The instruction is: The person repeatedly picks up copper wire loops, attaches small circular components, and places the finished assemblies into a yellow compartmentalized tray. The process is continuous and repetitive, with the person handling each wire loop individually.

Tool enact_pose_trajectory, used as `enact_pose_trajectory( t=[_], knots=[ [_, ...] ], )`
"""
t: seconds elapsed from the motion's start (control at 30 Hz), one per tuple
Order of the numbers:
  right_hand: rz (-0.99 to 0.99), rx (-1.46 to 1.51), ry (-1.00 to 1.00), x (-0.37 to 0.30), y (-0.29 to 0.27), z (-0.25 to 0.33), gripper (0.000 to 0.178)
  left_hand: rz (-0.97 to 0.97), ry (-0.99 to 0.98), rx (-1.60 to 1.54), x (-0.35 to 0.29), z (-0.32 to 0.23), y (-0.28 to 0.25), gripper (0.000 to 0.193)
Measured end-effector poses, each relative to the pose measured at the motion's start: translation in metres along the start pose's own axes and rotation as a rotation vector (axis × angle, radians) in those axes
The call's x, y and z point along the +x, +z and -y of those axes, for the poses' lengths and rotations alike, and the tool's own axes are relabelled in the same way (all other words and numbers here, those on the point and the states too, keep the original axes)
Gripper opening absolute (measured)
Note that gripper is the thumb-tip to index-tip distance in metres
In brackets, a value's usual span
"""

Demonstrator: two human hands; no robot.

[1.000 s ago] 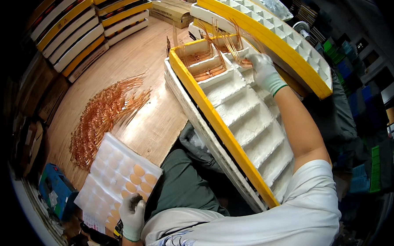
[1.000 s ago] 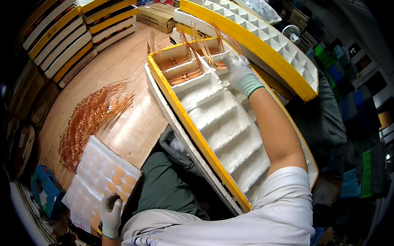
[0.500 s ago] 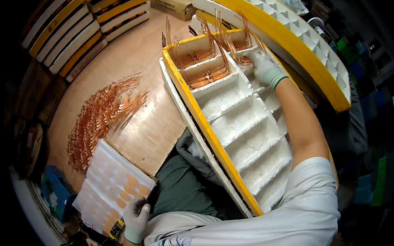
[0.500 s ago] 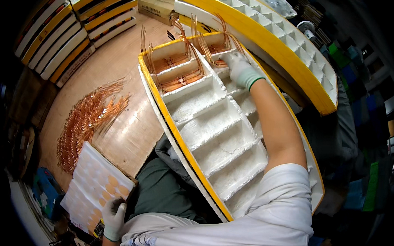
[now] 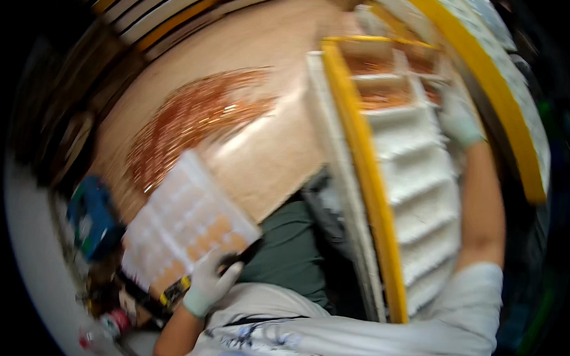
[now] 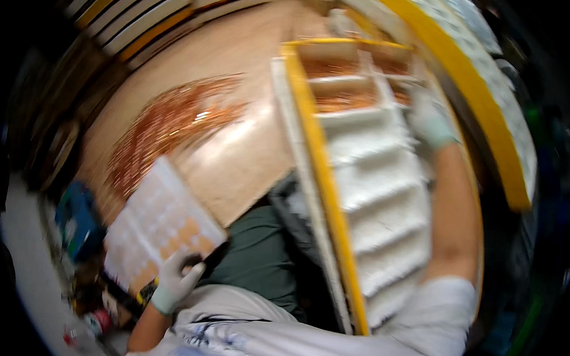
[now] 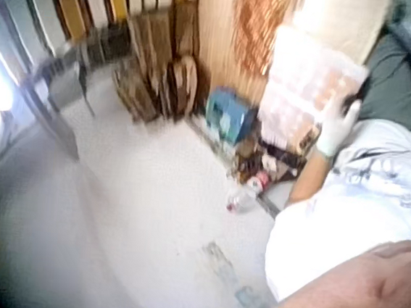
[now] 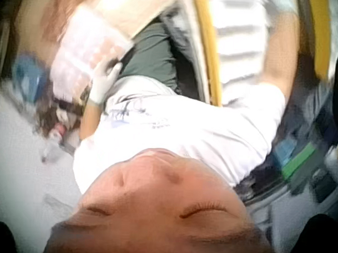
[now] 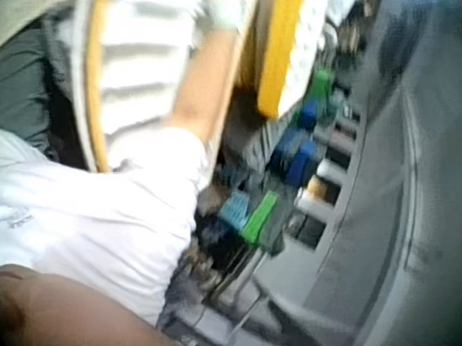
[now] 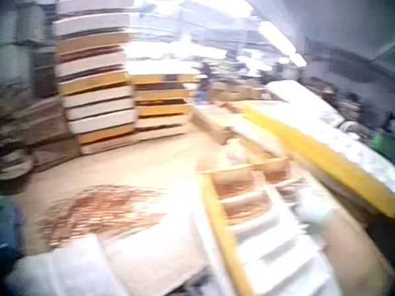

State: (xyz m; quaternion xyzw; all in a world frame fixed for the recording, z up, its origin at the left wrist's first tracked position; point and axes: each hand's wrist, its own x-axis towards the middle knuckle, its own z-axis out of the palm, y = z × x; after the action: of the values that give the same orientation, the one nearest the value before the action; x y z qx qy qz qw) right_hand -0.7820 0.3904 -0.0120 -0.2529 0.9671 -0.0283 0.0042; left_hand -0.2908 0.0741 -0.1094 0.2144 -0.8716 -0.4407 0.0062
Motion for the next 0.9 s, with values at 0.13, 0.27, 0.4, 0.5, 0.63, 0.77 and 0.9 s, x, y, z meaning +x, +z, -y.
enact_pose_trajectory(
  t=[0.13,0.27,0.4,0.5,0.63,0.77,0.9],
  knots=[
    [-0.277,0.232,-0.253,-0.012,0.004,-0.027,0.055,-0.303,0.039,-0.045,0.013,0.049,-0.037,0.023],
    [-0.420,0.028,-0.549,-0.011,-0.032,0.064,0.054,-0.858,-0.142,0.079,0.079,0.139,-0.142,0.030],
    [-0.089,0.374,-0.751,-0.031,-0.011,0.258,0.051,-0.432,-0.686,0.171,0.134,0.230,-0.209,0.074],
    [0.205,0.389,-0.950,-0.098,0.037,0.394,0.047,-0.264,-0.601,0.138,0.152,0.244,-0.201,0.079],
    [0.564,0.384,-1.173,-0.181,0.107,0.492,0.034,-0.413,-0.519,-0.075,0.150,0.254,-0.205,0.076],
    [0.564,0.444,-1.171,-0.246,0.128,0.531,0.033,-0.740,-0.580,-0.158,0.124,0.245,-0.216,0.070],
    [0.536,0.226,-1.246,-0.273,0.137,0.540,0.035,-0.815,-0.376,-0.614,0.071,0.184,-0.229,0.036]
  ],
)
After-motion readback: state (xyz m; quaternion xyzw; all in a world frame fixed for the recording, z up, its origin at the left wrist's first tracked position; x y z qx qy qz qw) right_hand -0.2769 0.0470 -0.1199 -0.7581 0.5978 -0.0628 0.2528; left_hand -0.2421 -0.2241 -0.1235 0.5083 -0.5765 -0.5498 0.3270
